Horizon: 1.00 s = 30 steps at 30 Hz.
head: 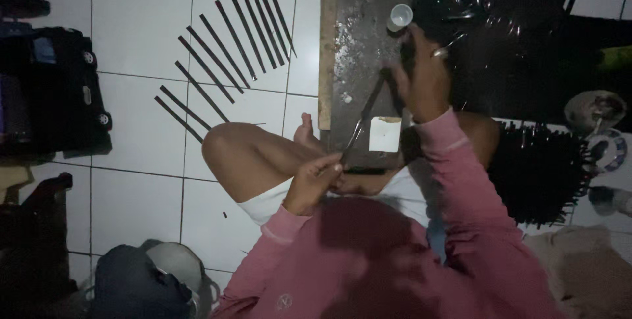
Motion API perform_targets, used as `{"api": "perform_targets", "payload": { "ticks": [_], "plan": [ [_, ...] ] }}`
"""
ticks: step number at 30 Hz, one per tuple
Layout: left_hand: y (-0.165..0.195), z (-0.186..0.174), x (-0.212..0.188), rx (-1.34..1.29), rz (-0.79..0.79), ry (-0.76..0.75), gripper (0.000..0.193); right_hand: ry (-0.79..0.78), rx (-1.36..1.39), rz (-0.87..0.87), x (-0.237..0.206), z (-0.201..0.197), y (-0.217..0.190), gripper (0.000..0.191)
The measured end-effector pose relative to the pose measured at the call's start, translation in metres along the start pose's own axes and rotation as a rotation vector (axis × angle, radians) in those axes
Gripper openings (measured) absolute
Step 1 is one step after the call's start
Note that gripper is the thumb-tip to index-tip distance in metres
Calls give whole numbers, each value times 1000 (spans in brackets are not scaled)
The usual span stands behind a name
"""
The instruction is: The person sits on the floor and repeatedly picks up thin black rods, applies a substance from a small container using a stick, and places the rods on the floor in a radial pattern. The person handles the rods one at a time, dipping a stick into the container and applying the substance to the rod before setting it down.
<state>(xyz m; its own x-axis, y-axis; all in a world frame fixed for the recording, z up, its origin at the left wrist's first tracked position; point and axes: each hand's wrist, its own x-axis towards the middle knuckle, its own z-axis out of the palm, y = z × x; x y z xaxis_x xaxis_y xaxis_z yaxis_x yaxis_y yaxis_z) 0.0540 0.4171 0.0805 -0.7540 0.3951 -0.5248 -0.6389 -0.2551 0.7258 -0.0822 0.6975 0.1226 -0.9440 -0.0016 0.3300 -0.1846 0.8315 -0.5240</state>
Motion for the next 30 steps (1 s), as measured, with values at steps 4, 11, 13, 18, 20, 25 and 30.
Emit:
{"api": "perform_targets", "payload": {
  "ticks": [4,11,13,18,20,25,30],
  "plan": [
    [11,-12,-8,39,-28,-63,45,27,-171,-160,36,-6,12,57],
    [-2,-21,-12,-117,-42,-17,44,-114,-197,-212,71,9,22,26],
    [-8,-24,-12,-109,-38,0,42,-148,-139,-184,72,16,24,24],
    [-17,-29,-12,-106,-65,51,36,-139,-98,-204,69,21,29,27],
    [-18,-30,-13,-18,-52,76,36,-132,-97,-190,69,21,29,30],
    [-23,-29,-14,-96,9,45,35,-286,1,55,72,13,27,38],
    [-25,-23,-15,-174,-72,76,37,-34,-50,-265,67,-11,19,32]
  ]
}}
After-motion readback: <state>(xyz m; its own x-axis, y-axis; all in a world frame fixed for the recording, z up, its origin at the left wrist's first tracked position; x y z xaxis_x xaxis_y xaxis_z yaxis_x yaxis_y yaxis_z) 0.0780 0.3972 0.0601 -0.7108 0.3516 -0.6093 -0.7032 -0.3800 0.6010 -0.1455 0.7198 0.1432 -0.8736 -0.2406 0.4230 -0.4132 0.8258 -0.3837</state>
